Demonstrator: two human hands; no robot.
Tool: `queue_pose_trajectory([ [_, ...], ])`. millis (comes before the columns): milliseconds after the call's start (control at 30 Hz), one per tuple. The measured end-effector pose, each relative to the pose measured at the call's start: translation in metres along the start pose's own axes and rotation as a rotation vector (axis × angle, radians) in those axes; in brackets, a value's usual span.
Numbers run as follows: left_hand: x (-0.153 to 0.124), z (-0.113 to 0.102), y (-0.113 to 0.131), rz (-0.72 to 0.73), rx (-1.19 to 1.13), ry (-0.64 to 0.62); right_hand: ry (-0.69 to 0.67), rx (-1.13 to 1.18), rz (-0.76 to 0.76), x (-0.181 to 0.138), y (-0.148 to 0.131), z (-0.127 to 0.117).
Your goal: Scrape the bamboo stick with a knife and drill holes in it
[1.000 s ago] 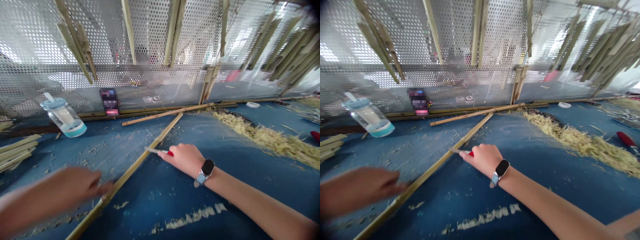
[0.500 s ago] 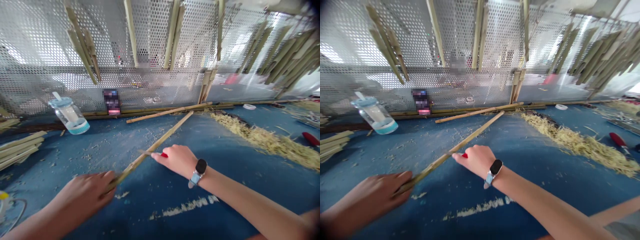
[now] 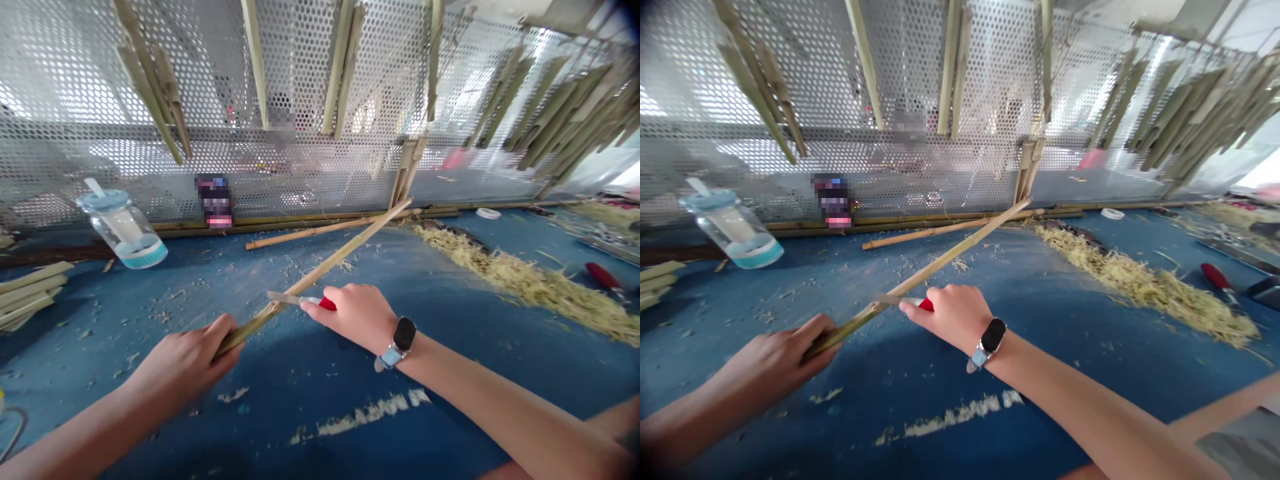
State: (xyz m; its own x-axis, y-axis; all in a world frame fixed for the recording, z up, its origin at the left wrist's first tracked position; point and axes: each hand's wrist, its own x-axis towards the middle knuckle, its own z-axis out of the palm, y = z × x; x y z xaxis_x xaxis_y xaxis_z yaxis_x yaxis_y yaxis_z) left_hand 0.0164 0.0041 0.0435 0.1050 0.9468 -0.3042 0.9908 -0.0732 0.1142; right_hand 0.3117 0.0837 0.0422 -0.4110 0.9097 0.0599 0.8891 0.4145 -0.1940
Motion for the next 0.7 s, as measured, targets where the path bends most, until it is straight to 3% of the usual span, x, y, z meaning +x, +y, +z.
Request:
queue_pose_trajectory([
  [233,0.022,0.011,0.003,0.043,-0.122,0.029,-0.072,-0.042,0.123,0.011,0.019,0.004],
  [433,0.022,0.013,0.0,0.036,-0.218,0.005,-0.089,-0.113,0.034,-0.002,-0.008,0.012],
  [533,0.023,0.013,-0.001,0.038,-0.237,0.007,-0.116,-0.088,-0.01,0.001,-0.006,0.011],
  [700,0.024,0.015,-0.002,0.033,-0.245,0.017,-0.049,-0.129,0.192,0.012,0.012,0.008],
])
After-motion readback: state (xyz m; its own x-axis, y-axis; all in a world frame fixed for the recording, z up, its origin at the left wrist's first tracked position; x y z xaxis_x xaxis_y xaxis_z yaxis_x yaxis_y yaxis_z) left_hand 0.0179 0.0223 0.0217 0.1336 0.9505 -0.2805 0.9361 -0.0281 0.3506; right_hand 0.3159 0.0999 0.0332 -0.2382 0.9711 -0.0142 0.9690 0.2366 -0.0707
